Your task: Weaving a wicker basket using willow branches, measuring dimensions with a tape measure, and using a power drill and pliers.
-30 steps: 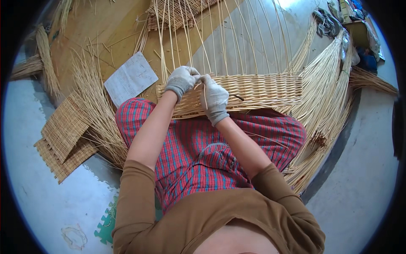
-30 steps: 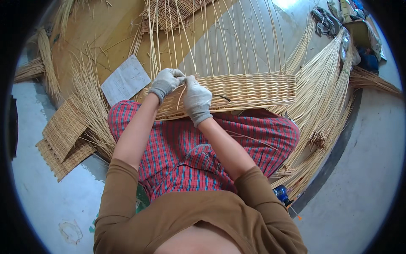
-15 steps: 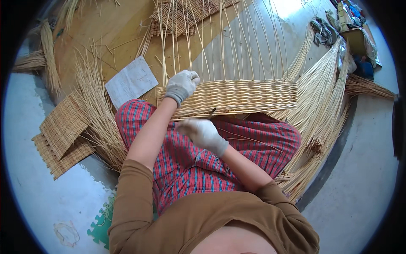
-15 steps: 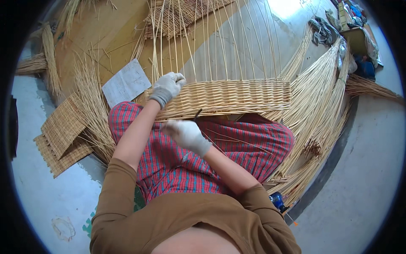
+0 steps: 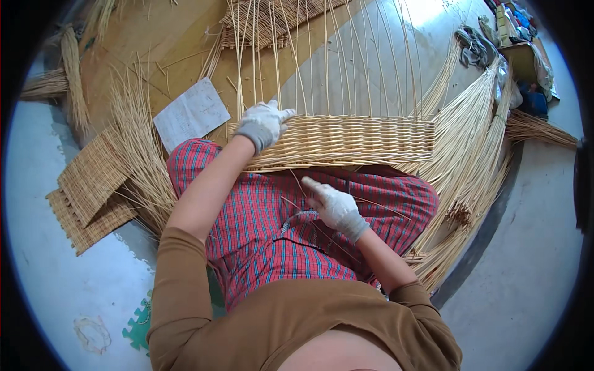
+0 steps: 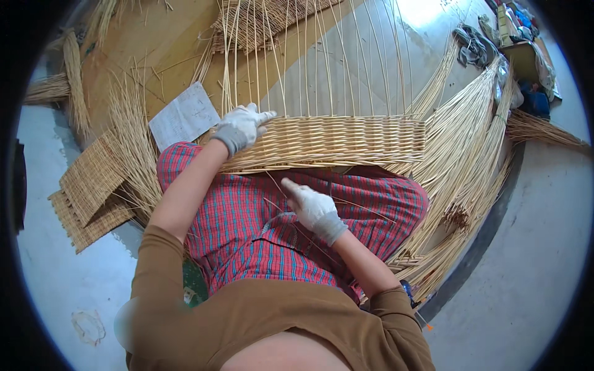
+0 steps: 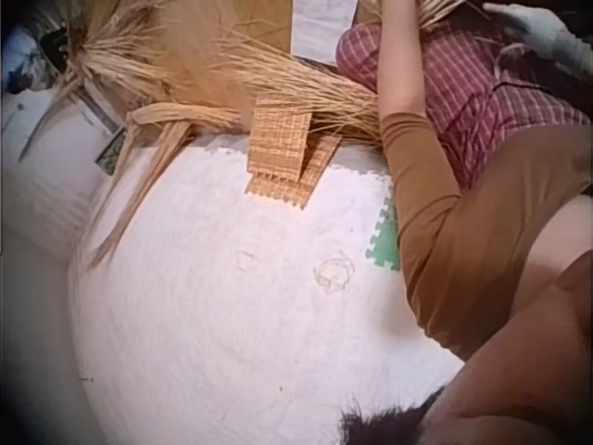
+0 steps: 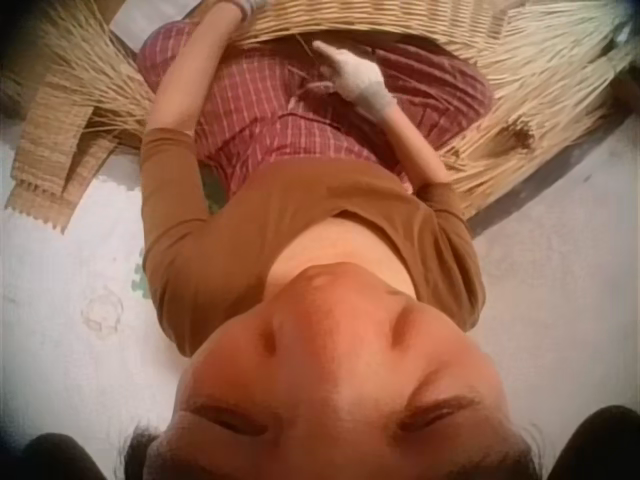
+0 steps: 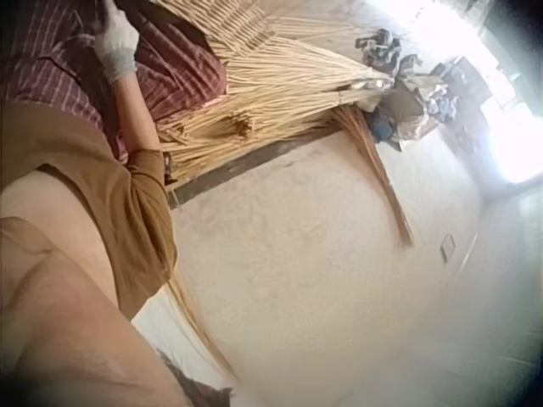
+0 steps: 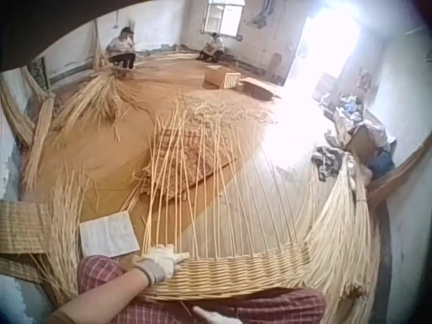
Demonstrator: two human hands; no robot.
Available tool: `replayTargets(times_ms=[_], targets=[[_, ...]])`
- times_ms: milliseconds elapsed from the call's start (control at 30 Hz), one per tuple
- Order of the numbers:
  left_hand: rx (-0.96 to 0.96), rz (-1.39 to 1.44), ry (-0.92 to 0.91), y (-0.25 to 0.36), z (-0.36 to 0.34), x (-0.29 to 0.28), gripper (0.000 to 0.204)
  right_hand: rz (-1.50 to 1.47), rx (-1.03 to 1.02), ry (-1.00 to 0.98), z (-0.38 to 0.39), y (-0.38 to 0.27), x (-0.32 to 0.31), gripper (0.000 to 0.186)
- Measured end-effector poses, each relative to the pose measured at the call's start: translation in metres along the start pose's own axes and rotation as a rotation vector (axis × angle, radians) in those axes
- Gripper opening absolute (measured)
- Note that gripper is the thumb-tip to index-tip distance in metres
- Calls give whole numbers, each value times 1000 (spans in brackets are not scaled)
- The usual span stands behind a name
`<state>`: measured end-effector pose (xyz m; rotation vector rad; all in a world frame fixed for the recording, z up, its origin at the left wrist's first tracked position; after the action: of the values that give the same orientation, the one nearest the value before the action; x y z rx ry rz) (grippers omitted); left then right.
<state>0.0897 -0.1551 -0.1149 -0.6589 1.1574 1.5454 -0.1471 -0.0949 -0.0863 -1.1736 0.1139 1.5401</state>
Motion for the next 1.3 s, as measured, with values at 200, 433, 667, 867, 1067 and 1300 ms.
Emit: replayTargets(times_ms=[200,433,667,867,1067,1300], targets=[[111,1145,325,75,69,47,33,-1019,205,-132,-4,12,-8,85],[253,1530,-91,131,103,81,28,-1182,154,-519,6,-11,23,110],[-294,1353,437,-5,91,25,16,-1035,333,-455,20,40,13,27],[-121,545,614,-2,43,8,42,-1073,386,-140,-10,43,13,33],[-222,437,233,4,11,17,66,-1126,422,-154,-3,59,59,32],[-243,390,136,11,2,19,64,-839,450,-39,-4,82,74,27]])
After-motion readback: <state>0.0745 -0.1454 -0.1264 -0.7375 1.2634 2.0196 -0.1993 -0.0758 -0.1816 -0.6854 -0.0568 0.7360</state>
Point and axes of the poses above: each hand's wrist, its own z-axis away from the middle knuckle, its own x-axis out of the palm, y = z × x, the point moved 6 cm from there along -z, towards the middle knuckle, and after that the axes turned 11 degrees about x, right-handed, at the moved point
